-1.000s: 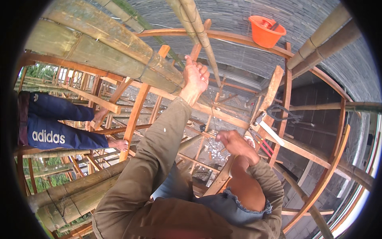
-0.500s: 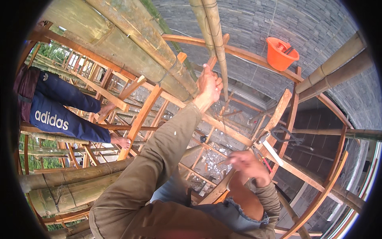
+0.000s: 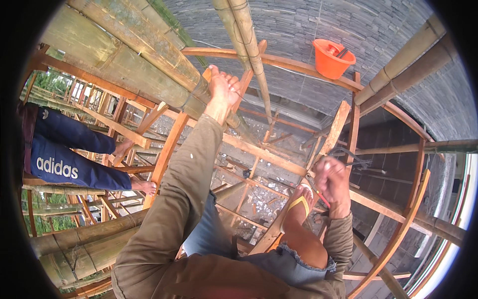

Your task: The person secures bamboo poles to a wooden roof frame using wire and pliers. They wrap wire around the joints, twist it tight, and cut the excess while working on the elevated structure.

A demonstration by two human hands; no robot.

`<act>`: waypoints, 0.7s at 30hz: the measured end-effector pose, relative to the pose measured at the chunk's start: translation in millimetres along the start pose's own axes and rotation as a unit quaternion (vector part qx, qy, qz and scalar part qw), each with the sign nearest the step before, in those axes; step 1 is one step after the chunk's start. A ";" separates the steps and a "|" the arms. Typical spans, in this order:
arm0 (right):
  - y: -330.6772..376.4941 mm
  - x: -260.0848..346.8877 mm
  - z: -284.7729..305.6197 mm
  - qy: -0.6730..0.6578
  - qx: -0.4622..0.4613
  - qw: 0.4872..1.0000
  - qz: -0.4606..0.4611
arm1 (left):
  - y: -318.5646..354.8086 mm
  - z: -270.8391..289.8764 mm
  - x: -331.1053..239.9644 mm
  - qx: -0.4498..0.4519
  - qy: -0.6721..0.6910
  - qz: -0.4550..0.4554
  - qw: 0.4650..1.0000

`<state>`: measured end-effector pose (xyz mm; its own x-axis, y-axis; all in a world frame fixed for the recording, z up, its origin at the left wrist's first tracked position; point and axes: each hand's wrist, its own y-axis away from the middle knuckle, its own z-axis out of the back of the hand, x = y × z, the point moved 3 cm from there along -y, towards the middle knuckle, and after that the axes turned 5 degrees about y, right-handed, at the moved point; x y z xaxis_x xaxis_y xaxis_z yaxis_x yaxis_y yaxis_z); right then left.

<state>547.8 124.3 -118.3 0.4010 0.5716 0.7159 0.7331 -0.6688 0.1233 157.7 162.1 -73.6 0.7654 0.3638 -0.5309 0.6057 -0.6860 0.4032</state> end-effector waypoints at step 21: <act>-36.5 25.8 -73.4 0.666 -0.062 0.713 0.211 | 41.6 -92.1 -68.4 0.187 -0.064 -0.117 0.973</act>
<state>491.0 128.6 -53.9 -0.3671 -0.5954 0.7146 0.6141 -0.7322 -0.2946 150.6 166.7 48.1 0.5677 0.4734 -0.6735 0.6213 -0.7831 -0.0269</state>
